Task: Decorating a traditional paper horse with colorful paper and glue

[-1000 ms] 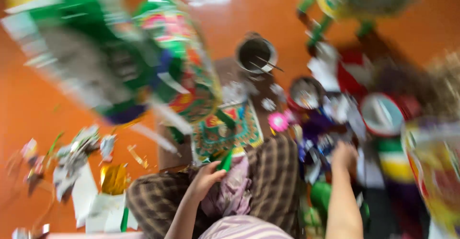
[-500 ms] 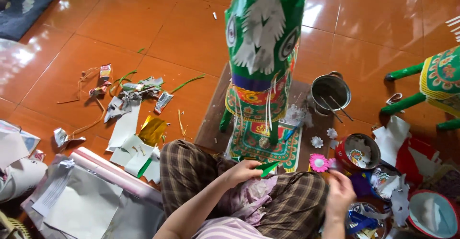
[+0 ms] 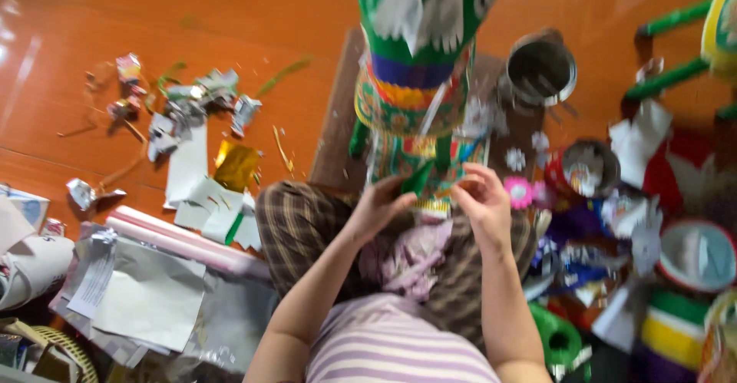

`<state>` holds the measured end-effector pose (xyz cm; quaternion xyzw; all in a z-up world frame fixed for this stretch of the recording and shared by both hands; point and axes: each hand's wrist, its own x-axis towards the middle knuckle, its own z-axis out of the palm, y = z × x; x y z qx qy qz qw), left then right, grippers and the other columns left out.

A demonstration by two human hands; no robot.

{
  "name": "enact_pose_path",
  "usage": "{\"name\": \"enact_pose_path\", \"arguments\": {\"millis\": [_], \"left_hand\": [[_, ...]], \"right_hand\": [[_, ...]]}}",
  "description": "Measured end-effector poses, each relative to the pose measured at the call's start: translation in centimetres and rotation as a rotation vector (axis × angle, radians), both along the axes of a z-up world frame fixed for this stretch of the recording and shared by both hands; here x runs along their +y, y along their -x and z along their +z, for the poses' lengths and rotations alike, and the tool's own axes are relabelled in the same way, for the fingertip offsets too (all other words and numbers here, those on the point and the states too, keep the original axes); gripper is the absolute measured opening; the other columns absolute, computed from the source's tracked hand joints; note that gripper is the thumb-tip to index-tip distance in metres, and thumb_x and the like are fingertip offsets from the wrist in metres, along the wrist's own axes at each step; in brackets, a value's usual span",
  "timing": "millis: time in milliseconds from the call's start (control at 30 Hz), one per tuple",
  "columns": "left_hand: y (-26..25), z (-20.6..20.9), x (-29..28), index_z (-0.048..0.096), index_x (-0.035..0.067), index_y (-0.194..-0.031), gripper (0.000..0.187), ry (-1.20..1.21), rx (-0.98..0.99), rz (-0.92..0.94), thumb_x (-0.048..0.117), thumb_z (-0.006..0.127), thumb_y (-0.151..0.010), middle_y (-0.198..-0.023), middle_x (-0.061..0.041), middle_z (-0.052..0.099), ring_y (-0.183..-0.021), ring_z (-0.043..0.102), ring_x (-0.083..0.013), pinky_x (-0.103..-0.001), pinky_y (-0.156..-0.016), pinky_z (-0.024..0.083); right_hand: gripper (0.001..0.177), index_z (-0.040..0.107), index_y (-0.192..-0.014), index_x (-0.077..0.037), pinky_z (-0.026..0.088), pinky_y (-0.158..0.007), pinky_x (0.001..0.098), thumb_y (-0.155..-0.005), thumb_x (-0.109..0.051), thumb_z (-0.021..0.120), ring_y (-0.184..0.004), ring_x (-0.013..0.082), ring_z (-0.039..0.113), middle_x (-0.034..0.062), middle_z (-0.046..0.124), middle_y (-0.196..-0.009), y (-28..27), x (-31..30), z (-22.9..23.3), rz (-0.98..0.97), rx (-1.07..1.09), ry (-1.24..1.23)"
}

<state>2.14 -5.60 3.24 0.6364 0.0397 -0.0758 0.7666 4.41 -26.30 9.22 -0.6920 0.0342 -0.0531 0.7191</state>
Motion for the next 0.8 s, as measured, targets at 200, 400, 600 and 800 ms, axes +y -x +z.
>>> {"name": "enact_pose_path", "arguments": {"millis": [200, 400, 600, 800], "left_hand": [[0.8, 2.5, 0.0, 0.071, 0.001, -0.126, 0.047, -0.054, 0.057, -0.035, 0.018, 0.088, -0.086, -0.107, -0.013, 0.076, -0.099, 0.067, -0.0146, -0.03, -0.081, 0.059], [1.4, 2.4, -0.1, 0.069, -0.001, -0.13, 0.043, -0.13, 0.048, -0.091, 0.014, 0.081, -0.093, -0.116, -0.022, 0.074, -0.108, 0.07, -0.0269, -0.039, -0.085, 0.06], [1.6, 3.5, -0.4, 0.07, -0.001, -0.13, 0.037, -0.229, 0.013, -0.19, 0.009, 0.078, -0.094, -0.114, -0.025, 0.073, -0.108, 0.07, -0.0381, -0.044, -0.087, 0.06], [1.7, 3.3, -1.3, 0.076, 0.003, -0.117, 0.022, -0.318, 0.07, -0.137, 0.015, 0.074, -0.098, -0.102, -0.019, 0.076, -0.1, 0.073, -0.0303, -0.043, -0.086, 0.06]], "right_hand": [[0.058, 0.066, -0.132, -0.009, 0.059, -0.075, 0.0257, -0.079, 0.01, 0.08, -0.08, 0.0133, 0.068, 0.011, 0.071, -0.088, 0.3, 0.2, -0.1, 0.094, 0.064, -0.046], [0.085, 0.043, -0.152, -0.015, 0.057, -0.074, 0.0223, -0.078, 0.004, 0.081, -0.087, 0.0118, 0.064, 0.0061, 0.066, -0.096, 0.4, 1.5, -0.7, 0.168, 0.091, 0.008], [0.086, 0.034, -0.157, -0.017, 0.055, -0.069, 0.0177, -0.085, 0.005, 0.075, -0.084, 0.0108, 0.068, 0.0078, 0.07, -0.095, 0.5, 1.8, -2.7, 0.187, 0.113, -0.067], [0.085, 0.04, -0.156, -0.021, 0.056, -0.064, 0.0178, -0.084, 0.011, 0.071, -0.076, 0.0086, 0.067, 0.0037, 0.07, -0.086, 1.2, 2.1, -4.4, 0.153, 0.169, -0.15]]}}
